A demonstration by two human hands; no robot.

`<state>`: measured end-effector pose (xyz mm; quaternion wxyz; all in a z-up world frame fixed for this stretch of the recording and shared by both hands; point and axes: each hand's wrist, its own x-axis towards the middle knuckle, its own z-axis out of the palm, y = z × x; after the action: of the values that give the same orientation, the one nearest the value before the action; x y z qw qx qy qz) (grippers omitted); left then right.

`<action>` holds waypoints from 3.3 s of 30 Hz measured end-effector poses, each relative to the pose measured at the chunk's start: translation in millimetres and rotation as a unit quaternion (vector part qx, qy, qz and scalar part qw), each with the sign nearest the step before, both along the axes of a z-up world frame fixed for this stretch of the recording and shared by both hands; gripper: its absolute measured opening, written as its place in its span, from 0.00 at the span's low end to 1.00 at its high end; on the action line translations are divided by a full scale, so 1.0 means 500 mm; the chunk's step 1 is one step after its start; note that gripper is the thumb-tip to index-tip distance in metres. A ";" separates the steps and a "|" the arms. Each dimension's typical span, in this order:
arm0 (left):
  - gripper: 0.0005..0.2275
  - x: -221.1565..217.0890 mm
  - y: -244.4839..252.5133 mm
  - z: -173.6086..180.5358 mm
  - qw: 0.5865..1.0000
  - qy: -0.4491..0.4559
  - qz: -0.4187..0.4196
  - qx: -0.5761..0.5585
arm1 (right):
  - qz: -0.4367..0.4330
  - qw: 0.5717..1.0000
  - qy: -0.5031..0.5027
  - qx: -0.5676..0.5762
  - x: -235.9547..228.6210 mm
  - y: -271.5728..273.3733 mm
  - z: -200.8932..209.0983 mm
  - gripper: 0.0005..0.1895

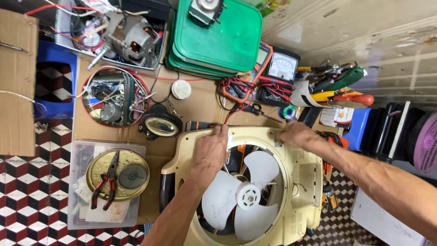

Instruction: The person is repairing and reassembling a square ventilation fan on a workbench.

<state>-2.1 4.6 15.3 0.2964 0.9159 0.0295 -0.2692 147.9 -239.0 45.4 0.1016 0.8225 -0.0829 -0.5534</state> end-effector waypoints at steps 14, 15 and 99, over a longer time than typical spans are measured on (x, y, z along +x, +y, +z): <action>0.26 -0.002 -0.006 -0.014 0.999 -0.026 0.027 -0.015 | 0.180 0.983 0.004 -0.025 0.007 0.011 0.007 0.18; 0.27 -0.004 -0.009 -0.022 0.999 -0.031 0.034 -0.020 | 0.131 0.991 0.008 0.003 0.014 -0.003 -0.002 0.22; 0.24 -0.513 -0.379 0.125 0.980 -0.110 0.144 0.077 | -0.316 0.722 -0.491 0.372 -0.644 -0.478 0.148 0.13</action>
<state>-258.8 -185.1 78.0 0.2617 0.9463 0.1487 -0.1181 -174.2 -477.9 119.2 -0.4477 0.8771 -0.1637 -0.0588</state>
